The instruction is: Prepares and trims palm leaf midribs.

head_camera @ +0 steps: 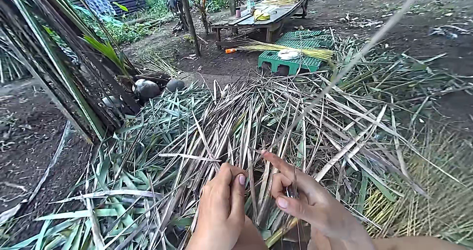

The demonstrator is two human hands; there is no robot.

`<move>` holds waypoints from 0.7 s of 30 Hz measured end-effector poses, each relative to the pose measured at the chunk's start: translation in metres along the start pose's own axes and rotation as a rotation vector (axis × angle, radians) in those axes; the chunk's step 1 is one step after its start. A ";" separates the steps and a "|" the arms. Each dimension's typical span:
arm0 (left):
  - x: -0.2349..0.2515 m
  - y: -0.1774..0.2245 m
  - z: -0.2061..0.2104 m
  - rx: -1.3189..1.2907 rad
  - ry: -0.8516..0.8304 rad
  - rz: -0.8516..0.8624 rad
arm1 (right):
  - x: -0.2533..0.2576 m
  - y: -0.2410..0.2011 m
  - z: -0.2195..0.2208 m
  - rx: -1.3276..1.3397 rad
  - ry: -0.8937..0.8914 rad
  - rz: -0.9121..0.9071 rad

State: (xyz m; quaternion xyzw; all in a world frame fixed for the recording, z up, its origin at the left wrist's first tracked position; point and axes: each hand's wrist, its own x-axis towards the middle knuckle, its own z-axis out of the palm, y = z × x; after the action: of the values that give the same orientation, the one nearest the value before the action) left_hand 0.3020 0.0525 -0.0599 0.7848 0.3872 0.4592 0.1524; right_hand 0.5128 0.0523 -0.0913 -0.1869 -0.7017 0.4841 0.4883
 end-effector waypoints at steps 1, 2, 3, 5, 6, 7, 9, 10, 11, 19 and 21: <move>-0.001 0.000 0.000 0.007 -0.008 0.021 | 0.000 0.000 -0.001 0.023 -0.006 -0.002; -0.002 0.000 0.000 0.014 -0.014 0.037 | 0.000 0.000 -0.001 0.060 -0.017 -0.007; -0.003 0.001 0.001 0.020 -0.017 0.045 | 0.000 0.001 -0.002 0.105 -0.030 -0.014; -0.003 0.001 0.002 0.039 -0.008 0.037 | -0.001 0.002 -0.003 0.215 -0.048 -0.035; -0.002 0.000 0.002 0.050 0.004 0.028 | -0.001 0.004 -0.004 0.276 -0.054 -0.050; -0.002 0.000 0.002 0.064 0.018 0.021 | -0.002 0.006 -0.004 0.355 -0.052 -0.062; 0.000 -0.002 0.002 0.100 0.049 0.001 | -0.004 0.007 -0.005 0.521 -0.036 -0.069; 0.000 -0.004 0.001 0.121 0.056 -0.017 | -0.004 0.007 -0.005 0.577 -0.035 -0.071; 0.001 -0.006 0.001 0.138 0.061 -0.038 | -0.005 0.006 -0.005 0.608 -0.034 -0.072; 0.000 -0.009 0.002 0.071 0.041 -0.069 | -0.006 0.011 -0.007 0.611 -0.055 -0.060; 0.001 -0.009 0.000 0.021 0.022 -0.074 | -0.006 0.012 -0.008 0.553 -0.069 -0.074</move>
State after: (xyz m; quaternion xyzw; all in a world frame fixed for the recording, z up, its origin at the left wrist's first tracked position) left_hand 0.2985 0.0585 -0.0648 0.7663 0.4225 0.4579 0.1569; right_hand 0.5198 0.0571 -0.1039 -0.0041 -0.5655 0.6452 0.5137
